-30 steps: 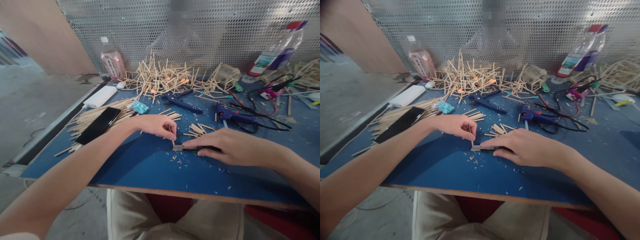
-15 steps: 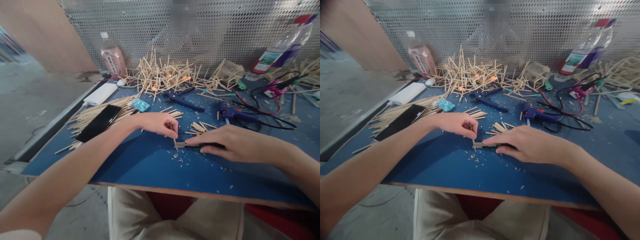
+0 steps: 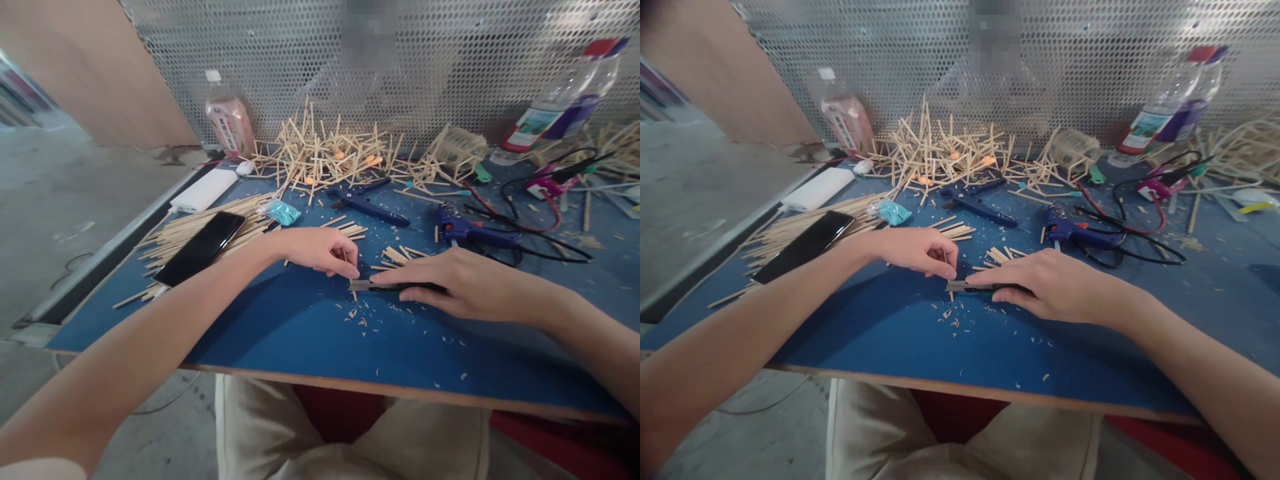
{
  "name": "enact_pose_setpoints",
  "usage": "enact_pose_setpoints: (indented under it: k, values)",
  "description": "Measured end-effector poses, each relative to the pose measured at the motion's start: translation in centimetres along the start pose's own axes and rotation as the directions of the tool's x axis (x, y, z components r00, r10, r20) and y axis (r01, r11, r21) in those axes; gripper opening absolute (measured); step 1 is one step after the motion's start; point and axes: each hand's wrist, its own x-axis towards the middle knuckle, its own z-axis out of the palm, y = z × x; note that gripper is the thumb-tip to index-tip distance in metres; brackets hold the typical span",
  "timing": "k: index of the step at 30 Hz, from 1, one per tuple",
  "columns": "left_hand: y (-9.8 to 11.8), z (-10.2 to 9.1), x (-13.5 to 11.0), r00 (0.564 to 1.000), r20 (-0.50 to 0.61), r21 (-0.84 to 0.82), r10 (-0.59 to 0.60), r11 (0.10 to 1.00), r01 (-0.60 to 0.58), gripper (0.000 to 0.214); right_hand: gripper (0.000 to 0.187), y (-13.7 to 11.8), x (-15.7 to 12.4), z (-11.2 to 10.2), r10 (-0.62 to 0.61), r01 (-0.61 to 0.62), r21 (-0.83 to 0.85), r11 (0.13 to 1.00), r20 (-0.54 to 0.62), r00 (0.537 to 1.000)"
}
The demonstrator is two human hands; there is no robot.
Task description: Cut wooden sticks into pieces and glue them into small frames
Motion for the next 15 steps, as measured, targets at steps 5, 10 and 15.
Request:
enact_pose_setpoints:
  k: [5,10,15]
  values:
    - [0.27,-0.01,-0.08,1.0,-0.001,0.005,-0.022,1.0,0.022,0.031,0.044,-0.26,0.05,-0.58,-0.017,0.008,0.107,0.994,0.079,0.997]
    - [0.2,-0.03,-0.03,1.0,-0.002,0.003,-0.023,1.0,0.023,0.032,0.043,-0.29,-0.3,-0.4,-0.032,0.033,-0.012,0.999,0.04,0.999]
    - [-0.17,-0.03,0.14,1.0,0.004,0.008,-0.001,1.0,0.001,0.031,0.041,-0.15,-0.37,0.21,-0.048,0.039,-0.208,0.977,-0.038,0.998]
